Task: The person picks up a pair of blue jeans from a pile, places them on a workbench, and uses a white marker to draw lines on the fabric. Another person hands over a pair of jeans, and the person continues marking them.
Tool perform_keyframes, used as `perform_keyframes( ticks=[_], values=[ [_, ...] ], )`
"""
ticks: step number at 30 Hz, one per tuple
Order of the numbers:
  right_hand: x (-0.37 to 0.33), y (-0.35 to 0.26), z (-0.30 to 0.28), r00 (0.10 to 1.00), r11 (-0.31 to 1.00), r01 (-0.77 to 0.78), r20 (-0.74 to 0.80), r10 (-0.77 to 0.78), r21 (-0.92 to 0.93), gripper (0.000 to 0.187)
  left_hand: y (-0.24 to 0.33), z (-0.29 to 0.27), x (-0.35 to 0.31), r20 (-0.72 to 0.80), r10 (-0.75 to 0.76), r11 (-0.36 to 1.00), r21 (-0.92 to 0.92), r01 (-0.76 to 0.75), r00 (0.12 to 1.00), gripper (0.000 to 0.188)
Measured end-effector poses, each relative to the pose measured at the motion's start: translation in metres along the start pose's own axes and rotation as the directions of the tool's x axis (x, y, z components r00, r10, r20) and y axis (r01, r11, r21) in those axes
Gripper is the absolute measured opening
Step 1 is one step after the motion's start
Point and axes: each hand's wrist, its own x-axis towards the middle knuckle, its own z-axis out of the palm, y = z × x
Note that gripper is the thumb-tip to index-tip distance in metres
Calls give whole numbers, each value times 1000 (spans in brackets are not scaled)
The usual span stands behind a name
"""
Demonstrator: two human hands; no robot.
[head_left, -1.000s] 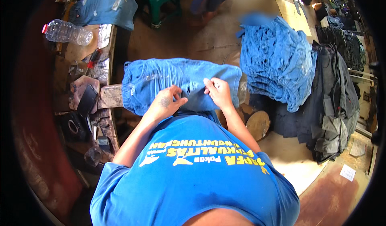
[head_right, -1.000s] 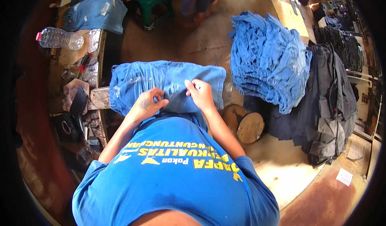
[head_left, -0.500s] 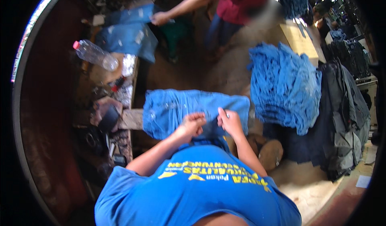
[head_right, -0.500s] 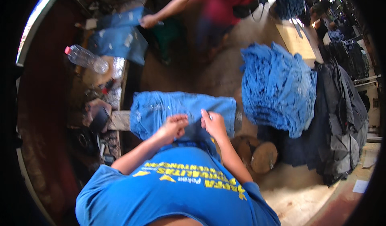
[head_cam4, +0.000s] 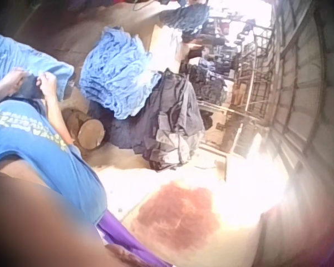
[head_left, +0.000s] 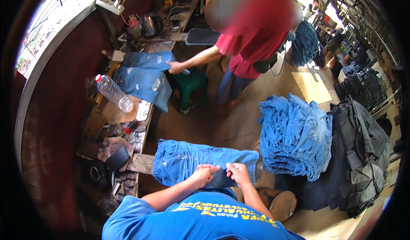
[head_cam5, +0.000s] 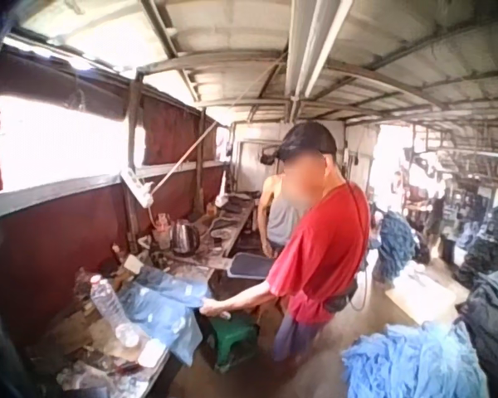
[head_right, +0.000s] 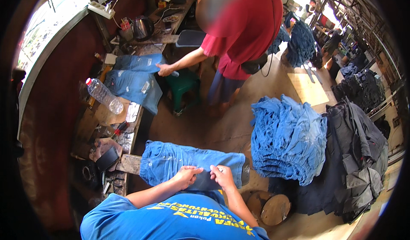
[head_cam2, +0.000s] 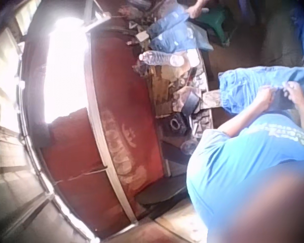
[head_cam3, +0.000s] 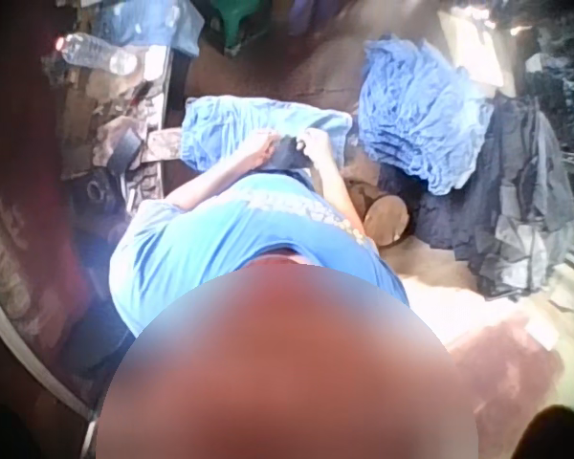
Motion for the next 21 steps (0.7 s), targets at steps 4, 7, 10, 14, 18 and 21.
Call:
perform_keyframes(
  ticks=[4, 7, 10, 14, 18, 21],
  values=[
    [1, -5, -4, 1000, 1000, -15, 22, 15, 8, 39, -2, -5, 4, 16, 50, 997, 50, -51, 999, 30],
    [0, -9, -12, 980, 981, -184, 60, 188, -58, 47, -5, -7, 13, 98, -51, 977, -201, 71, 994, 29],
    [2, -7, -18, 946, 948, -301, 90, 310, -100, 54, -6, -8, 19, 102, -88, 977, -184, 105, 991, 30],
    [7, 2, -14, 988, 987, -143, 51, 147, -77, 40, -9, -9, 10, 86, -3, 982, -186, 19, 996, 35],
    [9, 7, -12, 991, 991, -132, 31, 131, 21, 35, -8, -16, 1, 90, -17, 987, -161, 32, 996, 33],
    [6, 6, -12, 990, 990, -139, 32, 138, 9, 35, -5, -19, 1, 101, -83, 982, -162, 98, 991, 32]
  ],
)
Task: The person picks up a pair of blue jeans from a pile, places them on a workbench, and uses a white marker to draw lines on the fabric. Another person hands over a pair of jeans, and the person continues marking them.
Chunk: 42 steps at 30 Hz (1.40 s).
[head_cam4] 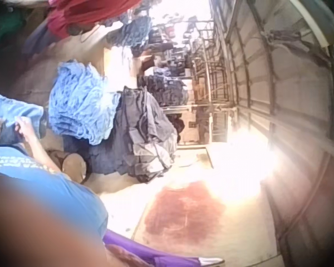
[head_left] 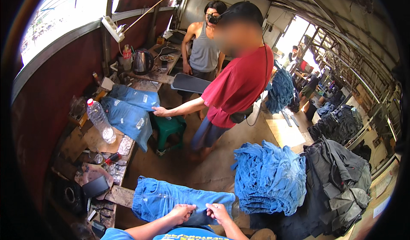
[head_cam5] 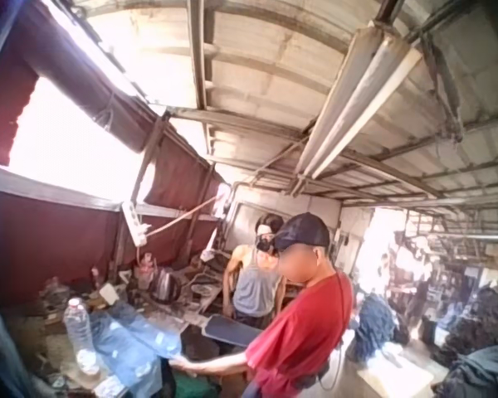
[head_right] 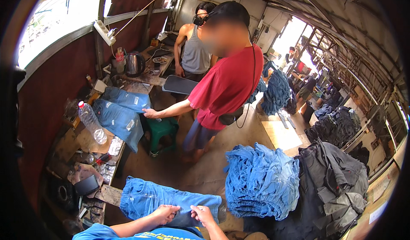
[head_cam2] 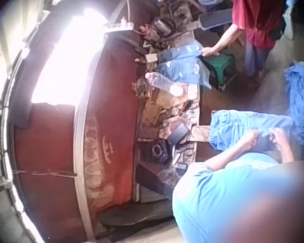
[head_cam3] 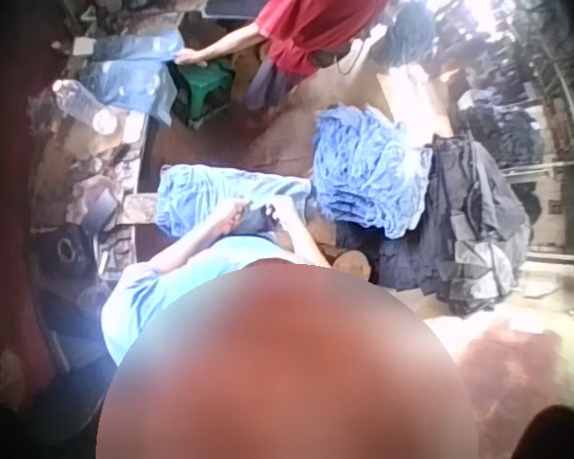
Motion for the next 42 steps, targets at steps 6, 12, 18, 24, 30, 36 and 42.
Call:
perform_keyframes(
  ticks=[6, 12, 18, 24, 30, 36, 42],
  values=[
    [-3, -3, -1, 1000, 1000, -19, 15, 19, -10, 35, 4, 4, -13, 55, 42, 995, 86, -47, 998, 32],
    [-1, -4, -4, 998, 998, -55, 31, 55, 5, 36, 11, 9, -25, -1, 22, 994, 107, -22, 1000, 29],
    [-1, 0, -3, 999, 999, -48, 15, 48, 10, 32, 4, 6, -4, -63, 59, 994, 93, -53, 996, 31],
    [2, 8, 0, 998, 997, 56, 8, -56, -53, 35, -15, -13, 14, 66, 198, 924, 319, -209, 978, 34],
    [-1, 3, 7, 997, 996, 72, 12, -72, -60, 37, -26, -22, 27, 11, 241, 925, 299, -233, 970, 37],
    [-1, -3, 9, 988, 982, 158, 16, -157, -105, 40, -25, -22, 25, 243, 696, 509, 496, -703, 675, 32],
    [0, -7, 4, 998, 999, 42, 46, -42, -6, 35, -20, -15, 19, 125, 291, 874, 368, -317, 948, 36]
  ],
)
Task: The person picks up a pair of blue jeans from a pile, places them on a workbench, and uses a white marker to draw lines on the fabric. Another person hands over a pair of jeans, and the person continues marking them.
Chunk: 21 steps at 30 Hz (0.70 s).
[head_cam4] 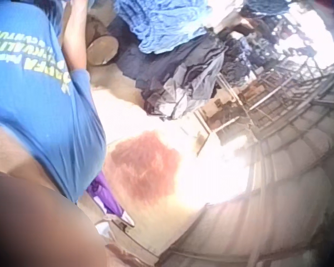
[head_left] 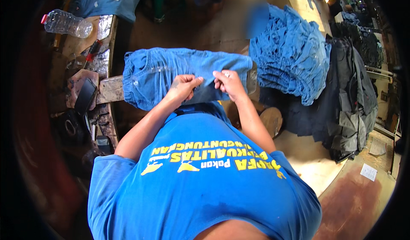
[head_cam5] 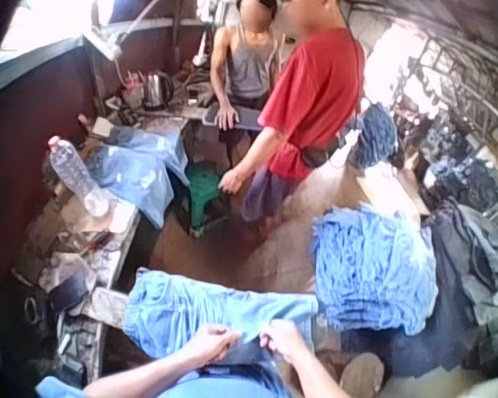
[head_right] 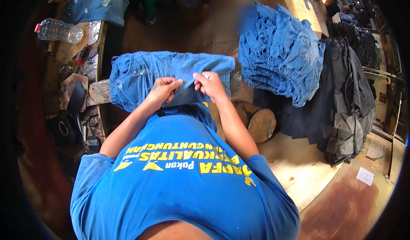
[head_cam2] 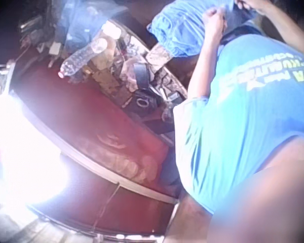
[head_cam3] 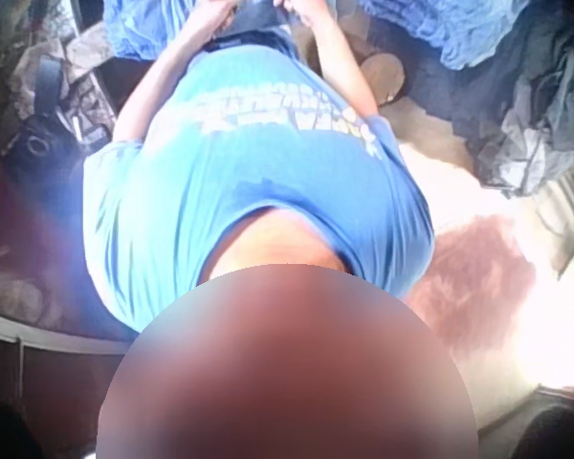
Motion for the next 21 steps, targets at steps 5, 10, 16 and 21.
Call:
perform_keyframes(
  ticks=[5, 10, 16, 21],
  values=[
    [-5, -8, 3, 1000, 999, -7, -11, 8, 53, 34, 20, 2, -11, -113, -263, 910, -360, 207, 958, 32],
    [-9, -9, 4, 1000, 999, -1, -8, 1, 42, 33, 26, 19, -14, -59, -155, 976, -161, 144, 986, 26],
    [-12, -6, 7, 999, 996, 36, -37, -33, 82, 33, 24, 22, -23, -162, -292, 865, -466, 188, 943, 22],
    [-13, -4, 6, 999, 996, 42, -29, -40, 75, 33, 22, 25, -24, -146, -238, 907, -386, 166, 960, 24]
  ],
)
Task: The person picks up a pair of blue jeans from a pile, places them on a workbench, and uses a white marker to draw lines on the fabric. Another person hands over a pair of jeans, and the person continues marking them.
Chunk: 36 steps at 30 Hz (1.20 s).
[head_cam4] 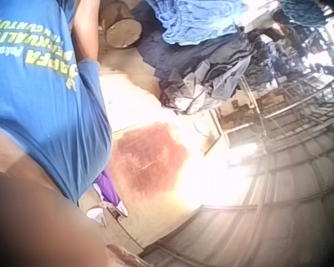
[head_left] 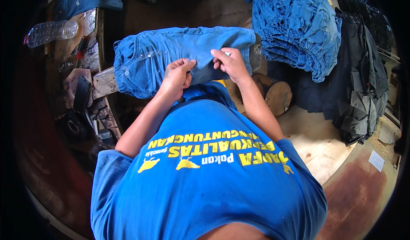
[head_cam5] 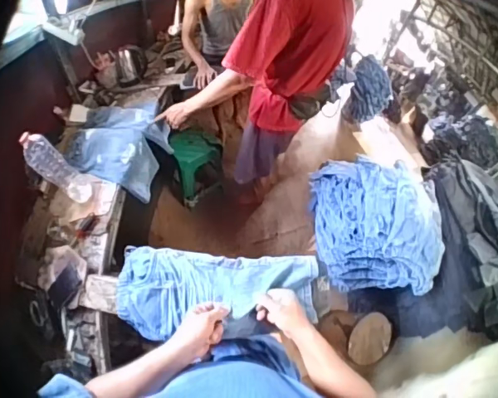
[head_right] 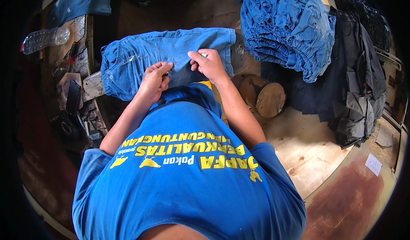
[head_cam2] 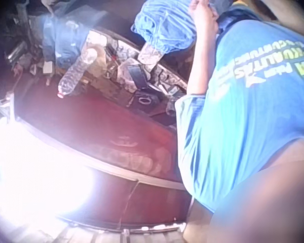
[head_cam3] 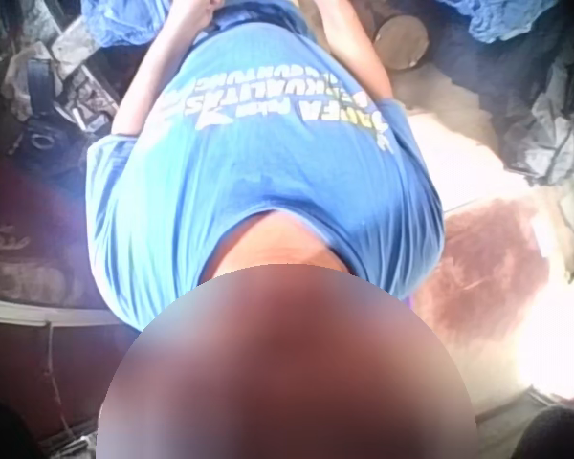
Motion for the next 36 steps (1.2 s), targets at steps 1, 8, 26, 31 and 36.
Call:
perform_keyframes(
  ticks=[1, 8, 26, 31, 36],
  values=[
    [0, 0, -1, 1000, 1000, -13, -1, 13, 17, 33, -2, 0, -1, -13, 21, 999, -35, -21, 1000, 24],
    [2, 1, -2, 1000, 1000, -4, 17, 5, -22, 34, -5, -1, 5, 89, 64, 992, 105, -74, 994, 15],
    [4, 2, -2, 1000, 1000, 3, 16, -2, -22, 35, -12, -3, 5, 51, 97, 987, 121, -103, 994, 28],
    [3, 2, -2, 1000, 999, 20, 25, -19, -47, 35, -12, -2, 7, -35, 59, 997, 57, -56, 998, 22],
    [3, 2, -2, 999, 999, 16, 28, -15, -28, 35, -14, 0, 6, -37, 96, 995, 39, -95, 995, 29]
  ],
)
